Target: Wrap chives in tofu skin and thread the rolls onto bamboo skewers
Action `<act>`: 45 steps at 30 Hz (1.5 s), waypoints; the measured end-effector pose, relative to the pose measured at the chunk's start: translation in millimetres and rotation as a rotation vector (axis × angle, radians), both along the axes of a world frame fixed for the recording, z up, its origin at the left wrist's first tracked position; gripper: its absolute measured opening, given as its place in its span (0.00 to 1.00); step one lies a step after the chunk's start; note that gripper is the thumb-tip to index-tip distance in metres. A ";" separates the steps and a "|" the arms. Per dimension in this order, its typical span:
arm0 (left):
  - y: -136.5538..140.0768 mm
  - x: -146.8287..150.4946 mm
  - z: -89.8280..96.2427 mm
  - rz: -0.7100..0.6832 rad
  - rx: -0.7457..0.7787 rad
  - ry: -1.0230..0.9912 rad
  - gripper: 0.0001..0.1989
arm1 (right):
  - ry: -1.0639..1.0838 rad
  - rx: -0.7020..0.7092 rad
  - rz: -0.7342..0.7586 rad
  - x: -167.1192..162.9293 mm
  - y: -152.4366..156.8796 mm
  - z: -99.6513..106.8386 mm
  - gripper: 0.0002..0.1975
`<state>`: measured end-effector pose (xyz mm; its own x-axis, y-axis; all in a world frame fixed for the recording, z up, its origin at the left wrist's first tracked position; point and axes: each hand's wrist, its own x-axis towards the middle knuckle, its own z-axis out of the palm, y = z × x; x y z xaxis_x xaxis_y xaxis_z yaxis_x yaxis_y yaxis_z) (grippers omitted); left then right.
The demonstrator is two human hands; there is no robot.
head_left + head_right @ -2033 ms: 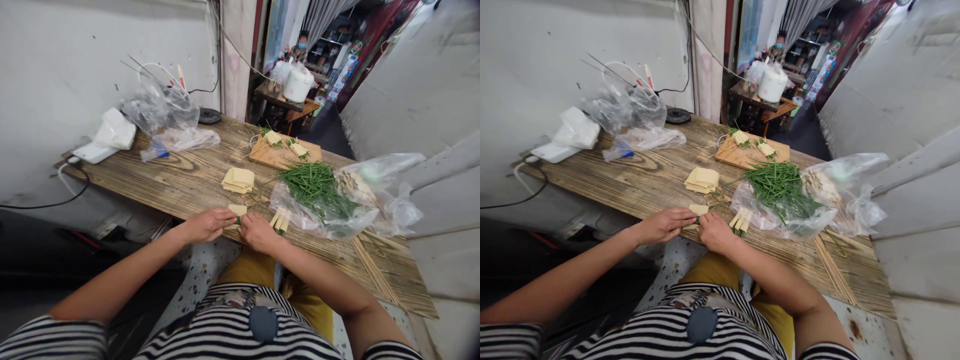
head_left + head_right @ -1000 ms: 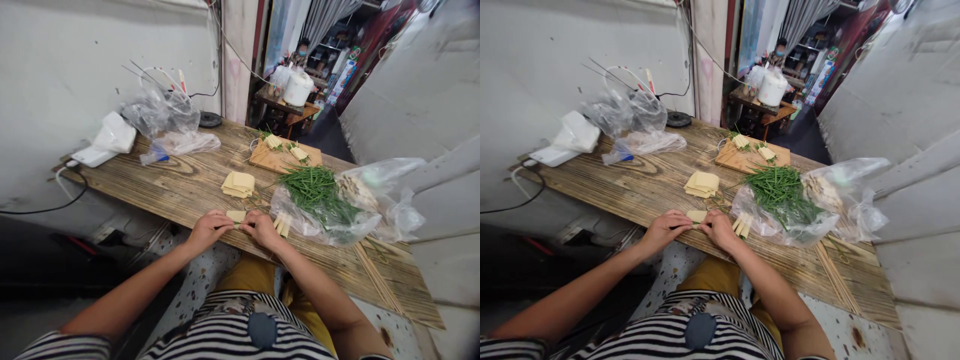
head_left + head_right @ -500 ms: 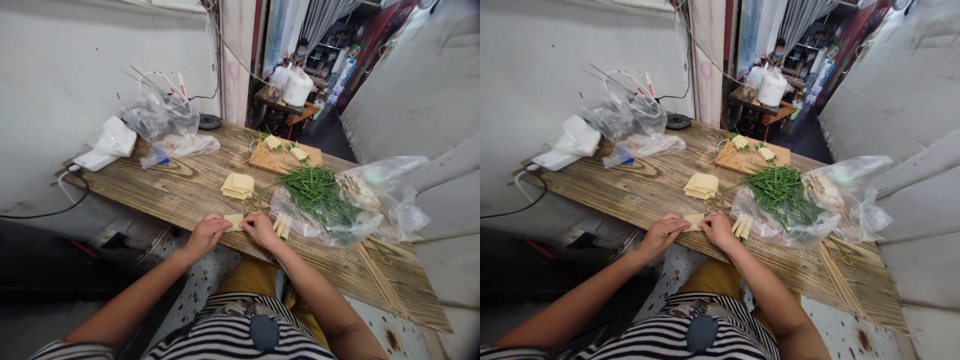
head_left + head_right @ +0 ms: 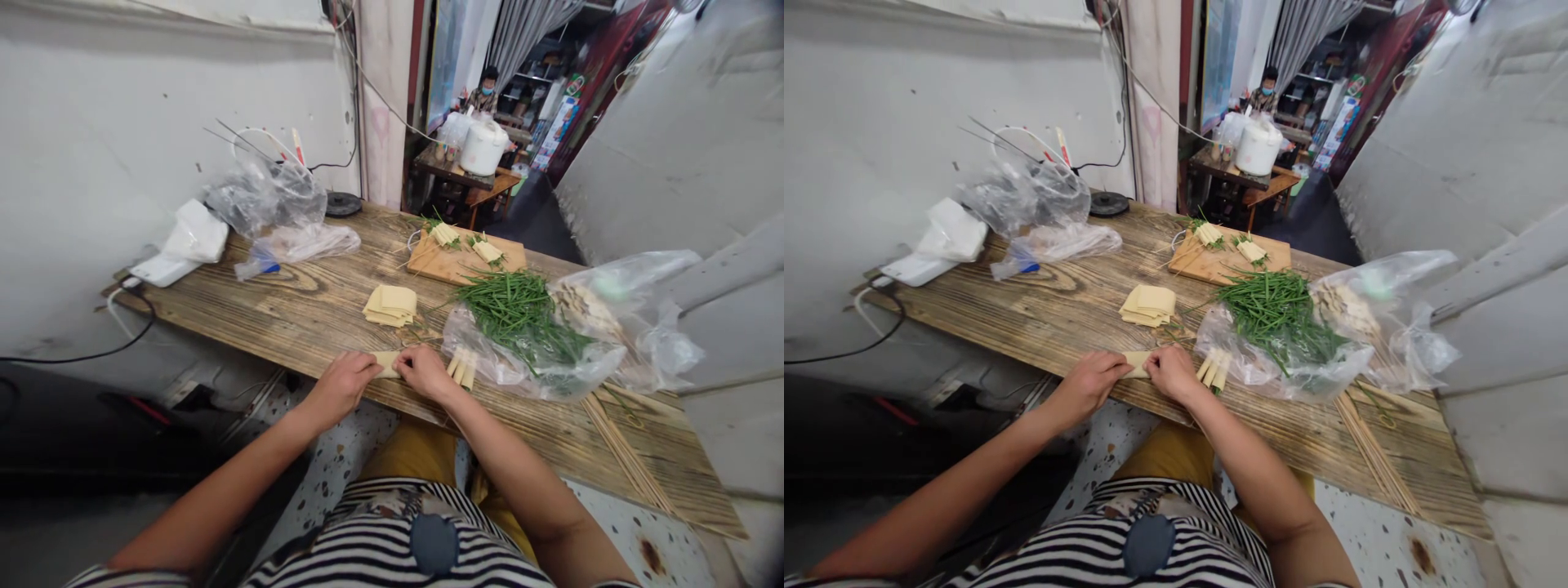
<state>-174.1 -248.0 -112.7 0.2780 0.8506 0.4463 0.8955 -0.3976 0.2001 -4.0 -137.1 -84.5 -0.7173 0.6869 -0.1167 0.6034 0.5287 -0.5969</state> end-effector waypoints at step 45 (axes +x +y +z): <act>-19.8 16.5 -25.2 0.206 0.142 0.006 0.14 | -0.089 0.647 0.496 11.4 -12.5 -14.0 0.05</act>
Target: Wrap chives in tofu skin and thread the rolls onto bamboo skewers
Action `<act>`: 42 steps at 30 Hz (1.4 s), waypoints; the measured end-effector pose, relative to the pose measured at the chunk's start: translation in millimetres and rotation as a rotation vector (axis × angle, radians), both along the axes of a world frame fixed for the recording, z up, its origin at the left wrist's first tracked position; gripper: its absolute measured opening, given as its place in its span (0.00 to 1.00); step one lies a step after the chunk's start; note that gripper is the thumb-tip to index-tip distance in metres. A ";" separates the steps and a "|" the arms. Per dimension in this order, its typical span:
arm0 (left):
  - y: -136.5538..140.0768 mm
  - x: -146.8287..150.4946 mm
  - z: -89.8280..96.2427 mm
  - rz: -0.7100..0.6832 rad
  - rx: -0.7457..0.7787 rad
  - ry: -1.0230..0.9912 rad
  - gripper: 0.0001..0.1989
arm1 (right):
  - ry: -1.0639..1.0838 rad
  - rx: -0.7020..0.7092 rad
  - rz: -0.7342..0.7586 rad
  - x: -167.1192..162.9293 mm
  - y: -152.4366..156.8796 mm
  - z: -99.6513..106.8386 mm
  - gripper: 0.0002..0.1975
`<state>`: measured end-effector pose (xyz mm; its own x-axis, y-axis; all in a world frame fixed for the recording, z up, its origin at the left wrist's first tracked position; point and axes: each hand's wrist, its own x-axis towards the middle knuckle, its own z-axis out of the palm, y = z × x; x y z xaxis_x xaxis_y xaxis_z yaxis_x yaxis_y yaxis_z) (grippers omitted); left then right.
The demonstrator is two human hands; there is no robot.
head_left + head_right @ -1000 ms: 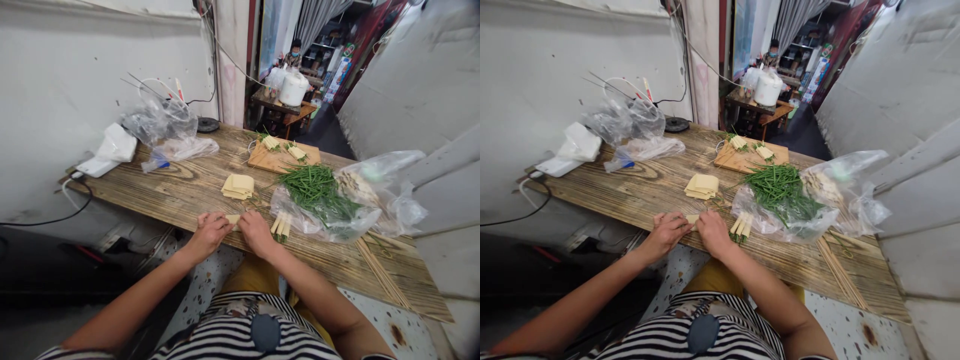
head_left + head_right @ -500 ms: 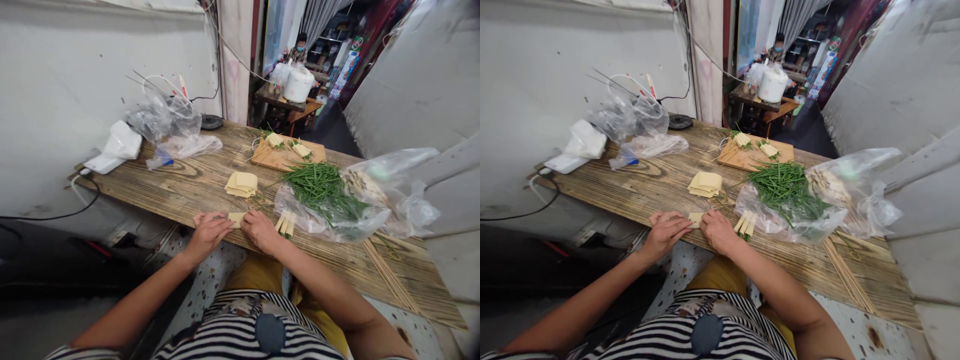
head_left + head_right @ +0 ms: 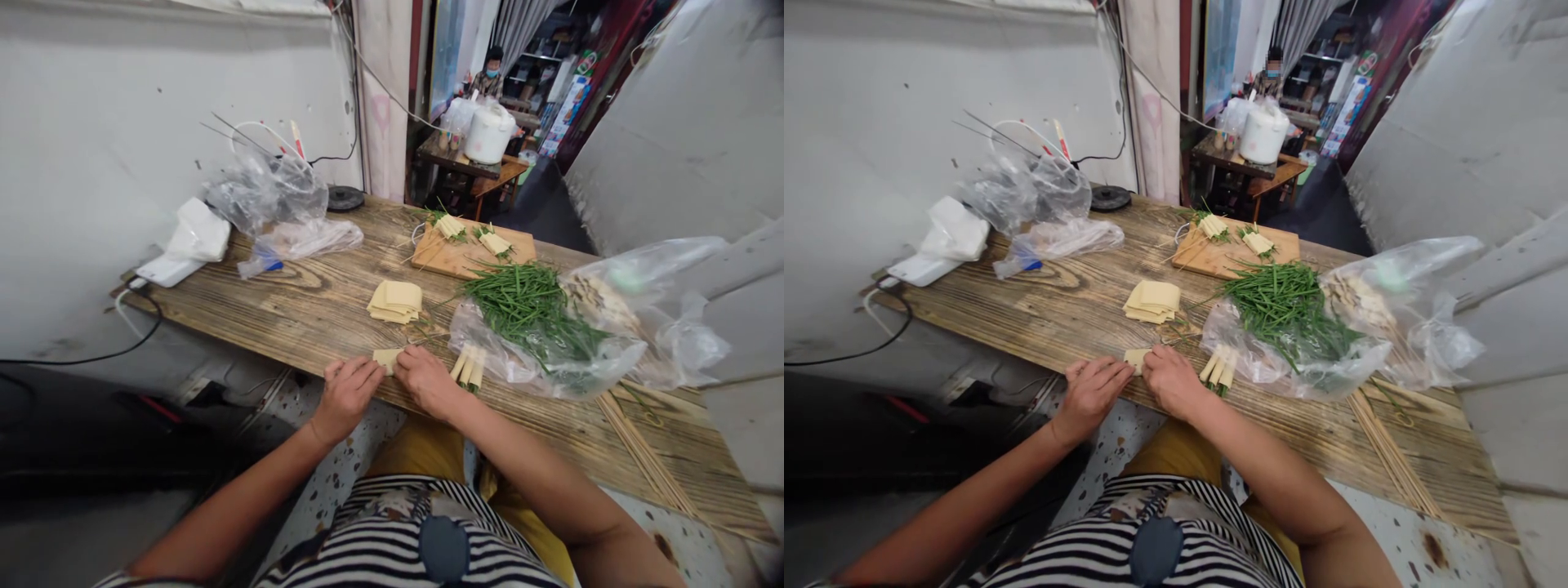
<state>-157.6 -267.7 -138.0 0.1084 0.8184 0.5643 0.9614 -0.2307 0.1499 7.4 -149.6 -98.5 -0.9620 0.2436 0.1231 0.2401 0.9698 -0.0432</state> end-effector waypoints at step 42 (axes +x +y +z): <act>12.3 -4.8 25.7 0.069 -0.167 -0.090 0.11 | 0.035 -0.203 -0.011 -5.8 24.7 8.8 0.13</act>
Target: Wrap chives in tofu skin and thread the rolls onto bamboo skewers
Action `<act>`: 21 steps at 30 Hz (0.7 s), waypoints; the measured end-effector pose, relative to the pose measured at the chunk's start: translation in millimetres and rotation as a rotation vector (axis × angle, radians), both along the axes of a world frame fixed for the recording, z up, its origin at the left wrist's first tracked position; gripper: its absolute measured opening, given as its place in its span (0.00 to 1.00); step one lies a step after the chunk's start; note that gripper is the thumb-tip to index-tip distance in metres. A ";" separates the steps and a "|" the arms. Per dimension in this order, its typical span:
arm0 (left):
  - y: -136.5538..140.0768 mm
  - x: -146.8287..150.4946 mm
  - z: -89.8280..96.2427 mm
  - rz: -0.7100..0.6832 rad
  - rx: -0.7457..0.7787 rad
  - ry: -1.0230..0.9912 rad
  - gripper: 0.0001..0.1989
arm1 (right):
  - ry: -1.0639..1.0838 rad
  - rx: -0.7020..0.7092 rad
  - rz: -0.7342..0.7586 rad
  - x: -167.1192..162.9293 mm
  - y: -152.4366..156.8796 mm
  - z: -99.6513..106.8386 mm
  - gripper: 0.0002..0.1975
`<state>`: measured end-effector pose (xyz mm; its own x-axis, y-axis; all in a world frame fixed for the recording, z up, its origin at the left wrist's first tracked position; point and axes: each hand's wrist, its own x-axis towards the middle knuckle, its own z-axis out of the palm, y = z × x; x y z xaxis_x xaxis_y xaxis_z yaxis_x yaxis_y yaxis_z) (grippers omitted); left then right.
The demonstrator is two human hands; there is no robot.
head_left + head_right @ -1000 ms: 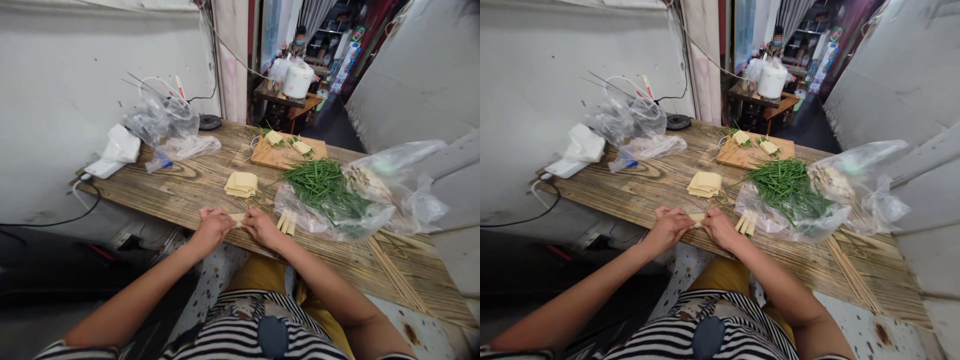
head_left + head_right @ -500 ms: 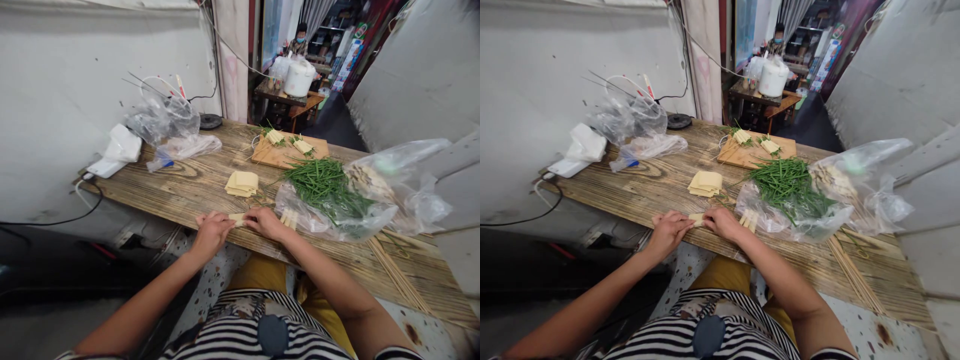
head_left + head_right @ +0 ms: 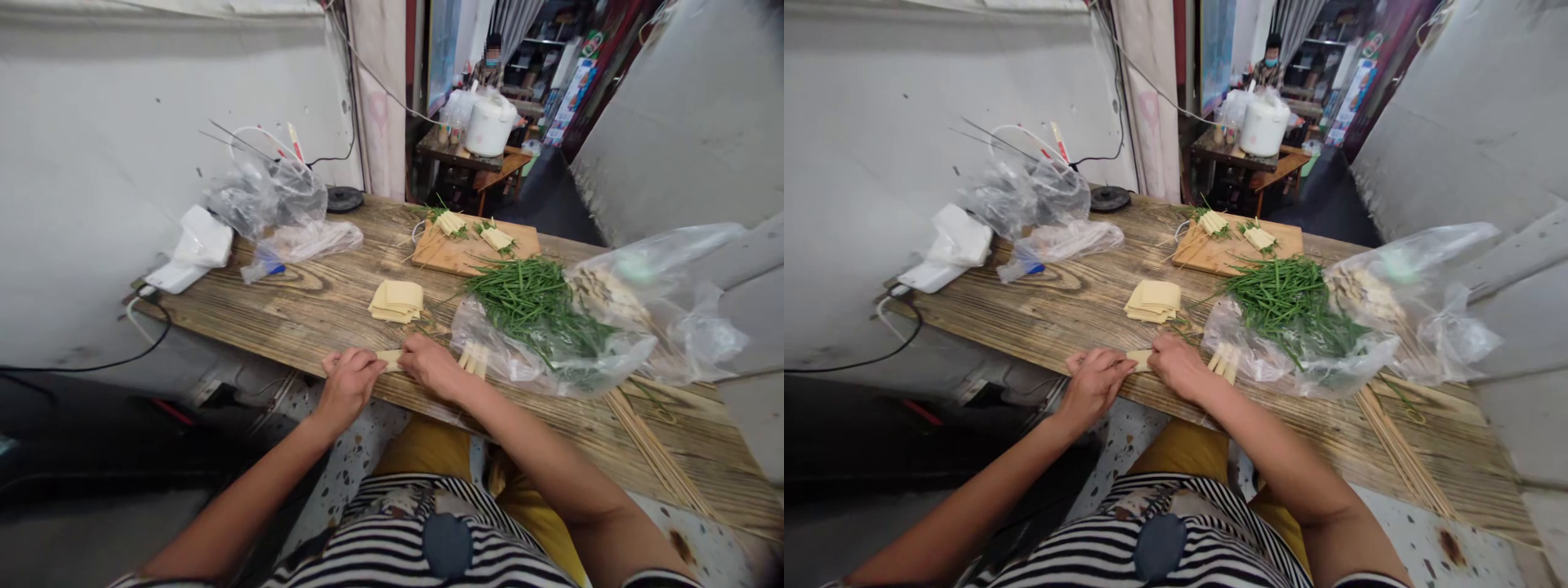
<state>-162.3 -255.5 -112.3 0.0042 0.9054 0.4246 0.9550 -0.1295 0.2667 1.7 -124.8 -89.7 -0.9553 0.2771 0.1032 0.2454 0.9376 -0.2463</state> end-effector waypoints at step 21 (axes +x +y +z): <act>-7.6 2.5 -9.5 -0.064 0.221 0.143 0.10 | 0.020 0.136 0.042 -4.5 -13.0 -13.1 0.10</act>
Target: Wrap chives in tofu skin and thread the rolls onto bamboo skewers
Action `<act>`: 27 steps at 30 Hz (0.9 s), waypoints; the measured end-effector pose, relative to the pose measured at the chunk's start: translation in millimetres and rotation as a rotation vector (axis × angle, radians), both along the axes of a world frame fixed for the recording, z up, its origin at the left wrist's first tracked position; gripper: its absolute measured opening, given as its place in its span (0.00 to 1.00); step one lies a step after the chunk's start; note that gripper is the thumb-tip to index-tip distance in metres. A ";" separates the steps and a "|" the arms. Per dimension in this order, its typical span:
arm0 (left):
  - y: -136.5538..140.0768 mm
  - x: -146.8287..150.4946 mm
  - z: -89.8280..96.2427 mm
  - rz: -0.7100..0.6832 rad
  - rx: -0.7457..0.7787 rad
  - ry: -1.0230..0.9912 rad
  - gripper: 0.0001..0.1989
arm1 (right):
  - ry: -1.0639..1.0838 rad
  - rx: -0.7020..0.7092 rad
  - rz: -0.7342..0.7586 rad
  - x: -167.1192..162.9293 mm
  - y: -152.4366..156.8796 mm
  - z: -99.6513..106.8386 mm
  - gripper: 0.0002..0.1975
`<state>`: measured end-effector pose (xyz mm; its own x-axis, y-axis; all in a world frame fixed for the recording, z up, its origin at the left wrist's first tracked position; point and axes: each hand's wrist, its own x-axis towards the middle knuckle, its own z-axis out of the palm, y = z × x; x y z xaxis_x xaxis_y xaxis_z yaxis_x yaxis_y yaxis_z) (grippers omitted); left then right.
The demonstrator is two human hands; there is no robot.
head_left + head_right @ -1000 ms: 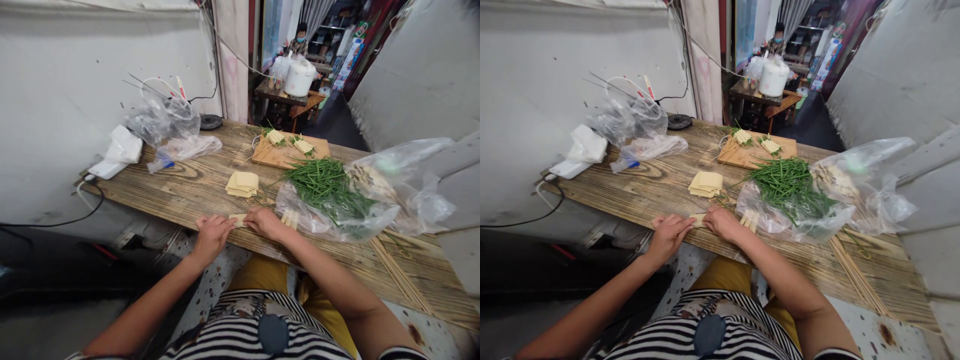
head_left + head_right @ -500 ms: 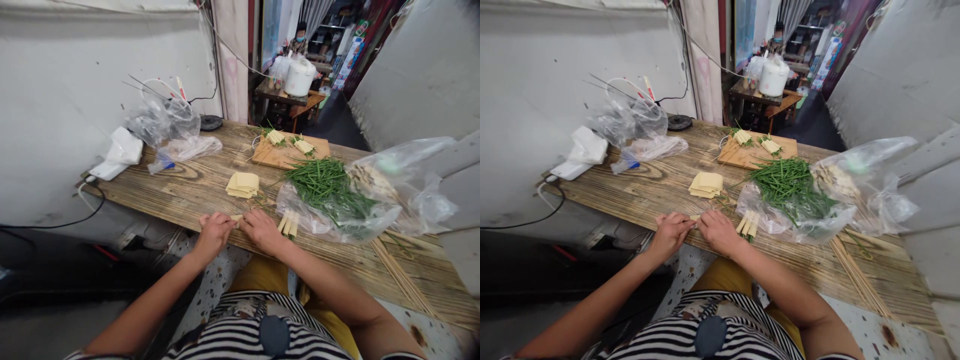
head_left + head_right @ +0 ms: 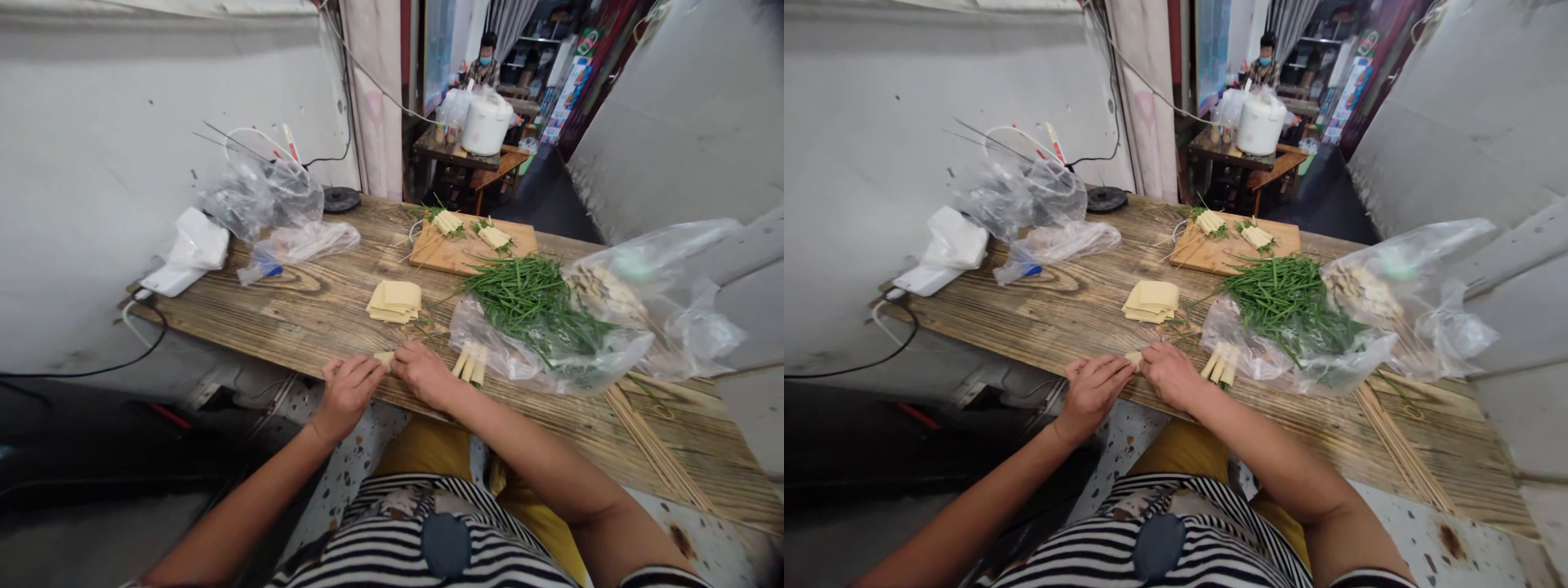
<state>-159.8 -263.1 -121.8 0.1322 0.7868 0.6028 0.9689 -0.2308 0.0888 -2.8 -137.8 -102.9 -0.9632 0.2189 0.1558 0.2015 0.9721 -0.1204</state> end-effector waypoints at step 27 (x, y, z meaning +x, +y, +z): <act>18.2 -12.6 -6.2 -0.040 -0.027 0.017 0.13 | -0.084 0.110 0.001 -10.4 7.7 9.7 0.12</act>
